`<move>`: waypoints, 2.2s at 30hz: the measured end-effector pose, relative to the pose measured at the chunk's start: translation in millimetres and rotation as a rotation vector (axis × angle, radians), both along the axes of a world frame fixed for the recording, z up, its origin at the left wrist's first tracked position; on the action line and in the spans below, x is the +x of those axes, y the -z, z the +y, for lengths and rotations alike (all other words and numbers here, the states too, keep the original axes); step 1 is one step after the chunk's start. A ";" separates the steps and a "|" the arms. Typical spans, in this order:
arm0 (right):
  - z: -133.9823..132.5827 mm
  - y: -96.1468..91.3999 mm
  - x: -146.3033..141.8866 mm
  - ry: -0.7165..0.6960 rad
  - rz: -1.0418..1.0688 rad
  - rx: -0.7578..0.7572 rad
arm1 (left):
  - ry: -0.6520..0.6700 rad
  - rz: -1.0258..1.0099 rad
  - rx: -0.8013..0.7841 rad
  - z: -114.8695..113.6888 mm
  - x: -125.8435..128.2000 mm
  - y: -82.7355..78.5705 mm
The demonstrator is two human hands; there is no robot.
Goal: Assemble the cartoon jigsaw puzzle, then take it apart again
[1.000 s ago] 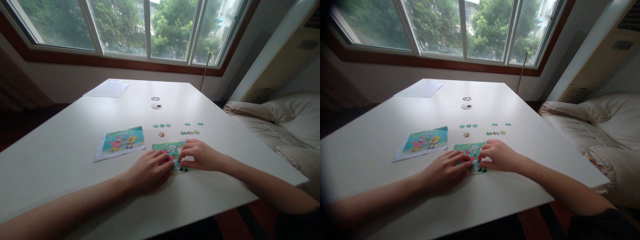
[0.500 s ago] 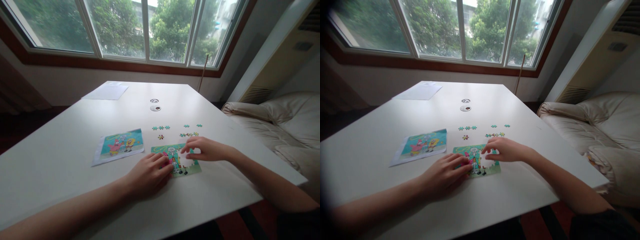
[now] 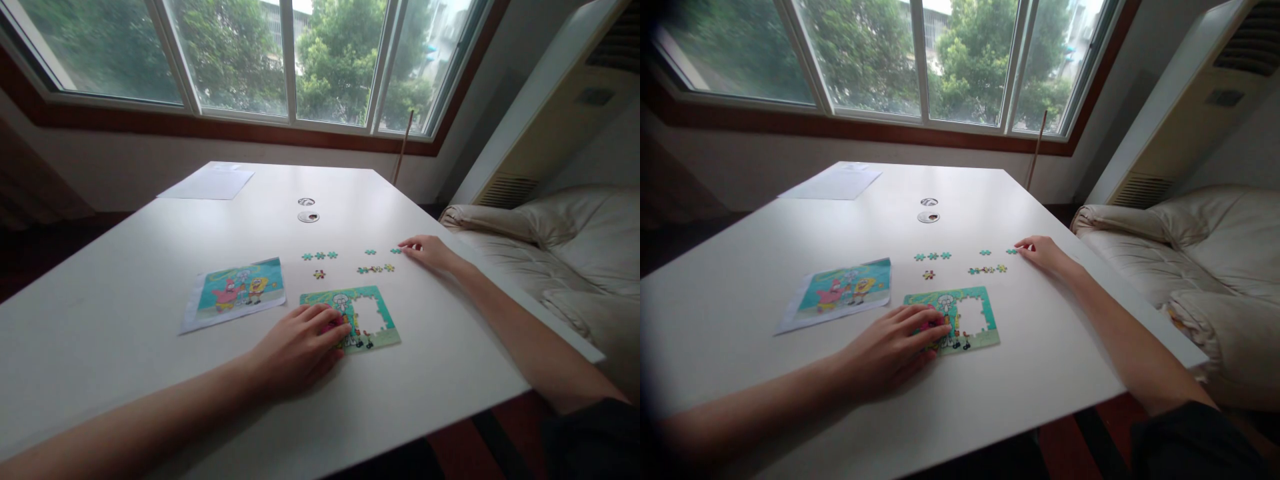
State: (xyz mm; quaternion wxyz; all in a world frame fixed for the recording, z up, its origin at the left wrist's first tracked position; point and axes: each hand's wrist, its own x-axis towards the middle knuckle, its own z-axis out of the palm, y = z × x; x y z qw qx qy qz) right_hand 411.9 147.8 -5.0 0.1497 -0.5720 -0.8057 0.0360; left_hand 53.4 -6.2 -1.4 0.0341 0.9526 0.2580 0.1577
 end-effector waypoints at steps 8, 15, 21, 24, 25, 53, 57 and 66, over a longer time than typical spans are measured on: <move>-2.5 2.0 -8.7 -0.032 0.053 -0.033 | 0.006 0.004 0.011 -0.3 0.9 -1.1; -2.0 2.8 -11.4 0.003 0.190 -0.130 | 0.006 -0.002 0.011 -0.6 1.0 0.4; -3.4 1.9 -15.1 -0.027 0.328 -0.177 | 0.003 -0.014 0.025 -0.4 1.2 2.1; -3.6 2.6 -15.9 -0.004 0.348 -0.177 | -0.001 -0.016 0.028 -0.1 1.2 2.3; -3.4 3.2 -16.0 0.004 0.350 -0.175 | 0.001 -0.015 0.030 0.0 1.2 2.1; -14.2 5.2 -36.0 0.014 0.219 -0.029 | 0.003 -0.002 0.018 1.0 2.0 0.6; -15.3 -5.8 -30.6 -0.074 0.183 -0.094 | 0.001 -0.017 0.032 0.9 1.4 0.9; -23.0 -14.5 -33.5 -0.221 0.144 -0.261 | 0.001 -0.018 0.026 0.3 1.0 1.8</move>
